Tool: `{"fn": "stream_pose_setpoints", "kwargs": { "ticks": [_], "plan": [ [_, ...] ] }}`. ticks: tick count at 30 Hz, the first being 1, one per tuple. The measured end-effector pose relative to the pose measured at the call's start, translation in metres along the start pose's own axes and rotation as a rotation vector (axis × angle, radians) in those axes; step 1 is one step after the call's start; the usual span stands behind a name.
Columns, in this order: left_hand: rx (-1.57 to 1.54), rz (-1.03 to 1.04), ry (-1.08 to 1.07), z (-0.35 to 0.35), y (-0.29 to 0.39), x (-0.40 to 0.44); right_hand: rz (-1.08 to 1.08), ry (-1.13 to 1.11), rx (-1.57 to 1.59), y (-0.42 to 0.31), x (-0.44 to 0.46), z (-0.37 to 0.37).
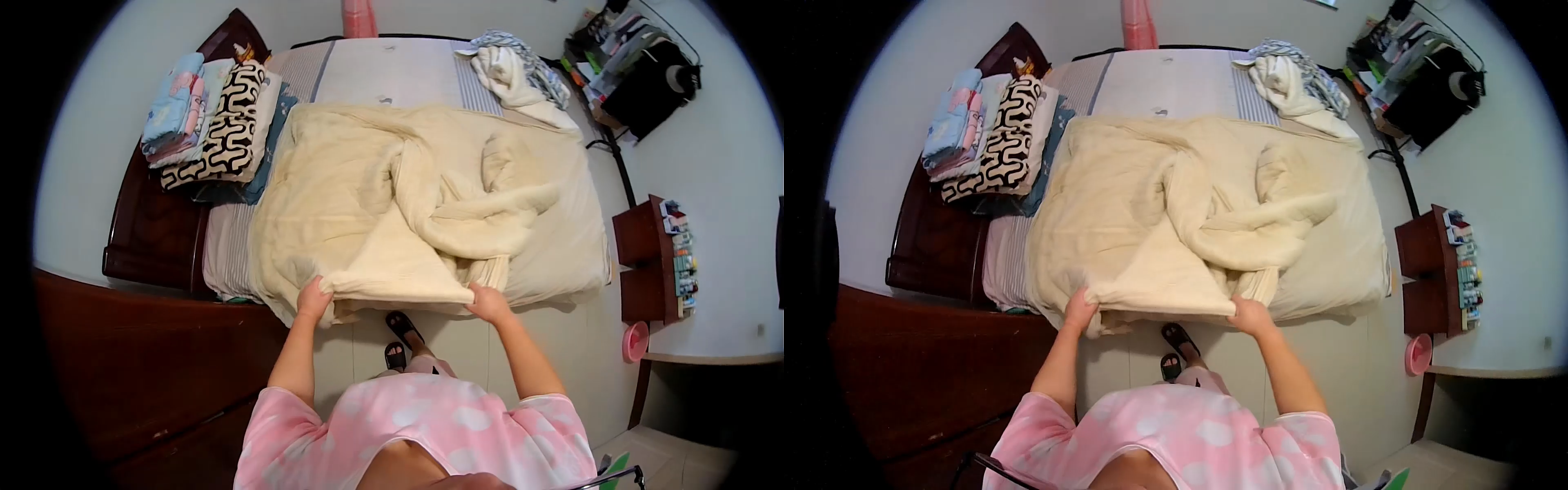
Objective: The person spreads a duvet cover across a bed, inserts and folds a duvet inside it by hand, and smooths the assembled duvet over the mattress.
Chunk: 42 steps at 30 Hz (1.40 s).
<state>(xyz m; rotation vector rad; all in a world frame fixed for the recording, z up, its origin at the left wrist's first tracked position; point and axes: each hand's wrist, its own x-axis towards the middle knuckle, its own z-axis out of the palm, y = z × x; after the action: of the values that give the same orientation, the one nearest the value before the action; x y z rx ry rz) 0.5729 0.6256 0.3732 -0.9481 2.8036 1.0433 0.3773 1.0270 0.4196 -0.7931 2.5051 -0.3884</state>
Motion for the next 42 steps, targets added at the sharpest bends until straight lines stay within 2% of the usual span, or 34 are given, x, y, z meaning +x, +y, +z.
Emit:
{"fn": "stream_pose_setpoints", "kwargs": {
  "ticks": [2,5,7,11,14,16,18,20,23,25,29,31,34,37,40,42],
  "plan": [
    [0.044,-0.029,-0.034,0.008,-0.005,-0.019,0.015,-0.041,0.008,0.013,-0.014,0.038],
    [0.031,-0.030,-0.126,0.037,-0.041,-0.025,0.091,-0.002,0.029,0.023,-0.020,0.066],
    [0.021,-0.048,-0.107,0.039,-0.035,-0.028,0.070,0.083,0.074,0.032,-0.016,0.074],
    [-0.034,-0.022,-0.035,0.032,-0.012,-0.021,-0.018,0.208,0.120,0.043,-0.013,0.048],
    [-0.015,0.082,-0.030,0.049,-0.034,0.018,-0.026,0.207,0.206,0.054,-0.003,0.023],
    [-0.009,0.054,-0.052,0.062,-0.038,0.042,0.017,0.143,0.329,0.075,0.008,0.015],
    [0.032,-0.018,-0.050,0.069,-0.019,0.057,0.071,0.114,0.444,0.102,0.025,0.011],
    [0.103,-0.140,-0.029,0.085,0.003,0.065,0.116,0.031,0.378,0.137,0.042,0.009],
    [0.047,-0.264,-0.123,0.127,0.026,0.090,0.144,-0.034,0.343,0.198,0.075,0.007],
    [-0.113,-0.408,-0.182,0.155,0.081,0.098,0.187,-0.080,0.350,0.227,0.084,-0.001],
    [-0.219,-0.388,-0.281,0.222,0.170,0.126,0.173,-0.122,0.289,0.285,0.105,-0.010],
    [-0.217,-0.263,-0.319,0.248,0.195,0.139,0.163,-0.187,0.242,0.301,0.116,-0.028],
    [-0.277,-0.235,-0.337,0.292,0.192,0.161,0.206,-0.215,0.256,0.308,0.136,-0.048],
    [-0.141,-0.323,-0.338,0.307,0.195,0.174,0.213,-0.203,0.298,0.307,0.150,-0.055],
    [-0.224,-0.560,-0.566,0.314,0.179,0.190,0.177,-0.220,0.361,0.298,0.158,-0.061],
    [-0.110,-0.491,-0.540,0.347,0.149,0.193,0.191,-0.215,0.392,0.291,0.158,-0.063]
  ]
}}
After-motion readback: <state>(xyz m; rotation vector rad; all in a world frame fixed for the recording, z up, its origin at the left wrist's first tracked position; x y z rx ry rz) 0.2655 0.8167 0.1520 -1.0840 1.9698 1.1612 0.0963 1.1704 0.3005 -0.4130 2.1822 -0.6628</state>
